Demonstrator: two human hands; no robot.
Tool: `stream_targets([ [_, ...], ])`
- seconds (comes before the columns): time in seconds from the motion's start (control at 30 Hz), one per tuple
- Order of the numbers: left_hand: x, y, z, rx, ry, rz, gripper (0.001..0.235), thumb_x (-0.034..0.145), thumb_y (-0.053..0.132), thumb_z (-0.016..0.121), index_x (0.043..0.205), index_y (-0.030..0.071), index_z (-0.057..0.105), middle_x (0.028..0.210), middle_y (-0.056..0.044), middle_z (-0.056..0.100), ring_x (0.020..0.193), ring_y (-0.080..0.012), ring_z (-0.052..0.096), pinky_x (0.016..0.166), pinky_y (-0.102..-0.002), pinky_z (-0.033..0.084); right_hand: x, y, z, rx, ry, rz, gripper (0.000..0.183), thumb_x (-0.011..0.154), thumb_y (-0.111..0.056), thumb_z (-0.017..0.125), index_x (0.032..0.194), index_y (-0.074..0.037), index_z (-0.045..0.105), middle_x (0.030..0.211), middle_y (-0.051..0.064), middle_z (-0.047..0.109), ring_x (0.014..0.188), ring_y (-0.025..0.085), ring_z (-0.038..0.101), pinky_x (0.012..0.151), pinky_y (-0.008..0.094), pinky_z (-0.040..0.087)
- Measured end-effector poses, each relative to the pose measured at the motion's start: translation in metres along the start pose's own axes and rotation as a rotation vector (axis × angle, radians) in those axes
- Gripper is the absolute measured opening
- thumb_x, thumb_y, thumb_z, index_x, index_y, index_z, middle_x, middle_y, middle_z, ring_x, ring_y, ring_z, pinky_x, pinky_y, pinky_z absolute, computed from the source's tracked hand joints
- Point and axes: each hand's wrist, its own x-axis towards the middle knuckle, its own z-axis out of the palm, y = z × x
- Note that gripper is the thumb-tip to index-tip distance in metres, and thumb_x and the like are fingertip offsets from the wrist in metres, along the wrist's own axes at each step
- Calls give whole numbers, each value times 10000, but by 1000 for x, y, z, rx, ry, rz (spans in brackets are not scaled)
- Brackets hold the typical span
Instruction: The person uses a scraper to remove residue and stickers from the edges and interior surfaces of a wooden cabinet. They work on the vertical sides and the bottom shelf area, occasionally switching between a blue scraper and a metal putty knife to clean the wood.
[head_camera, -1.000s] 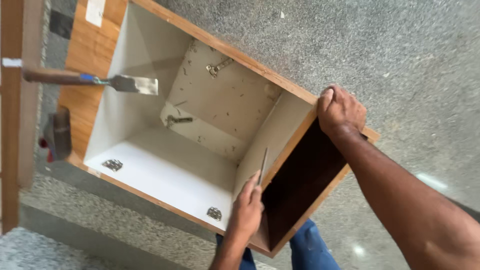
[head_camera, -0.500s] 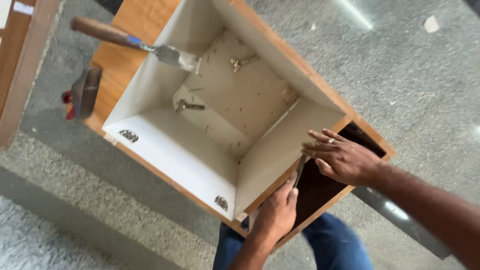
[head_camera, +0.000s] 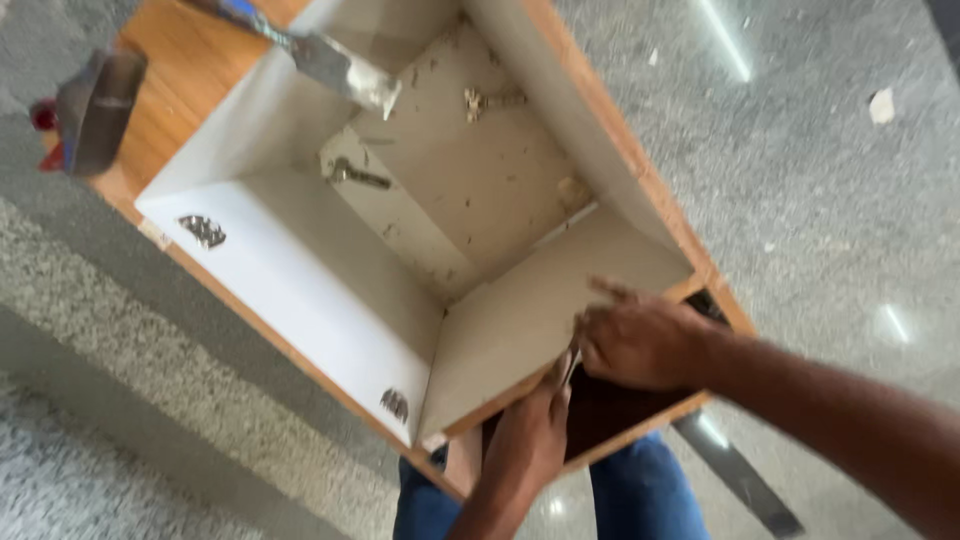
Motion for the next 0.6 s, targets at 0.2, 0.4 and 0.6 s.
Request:
stream_targets([
  [0.2,-5,-24,5,96,103,228,380,1055,261,502,1416,155,560,1209,-275,678,1142,-452,637,946,-524,521,-9,-11,-18,485,481,-80,438,1106,-318,382,1132,-47,725,1129,166,740,1235,484,509,1157,520,290],
  [0.4,-3,-18,-2,115,2,132,473,1072,287,409,1535,191,403,1271,-216,665,1085,-376,695,919,-459,562,28,-17,-11,-49,-113,-4,344,1079,-286,389,1103,-90,671,1066,111,732,1111,300,673,1334,466,239],
  [0.6,-37,-7,-25,52,-48,92,451,1049,286,475,1494,220,504,1023,-231,723,898,-443,695,802,-545,556,-6,-15,20,241,406,-135,523,1032,-378,390,1338,3,577,1425,185,601,1358,295,519,1217,507,190],
])
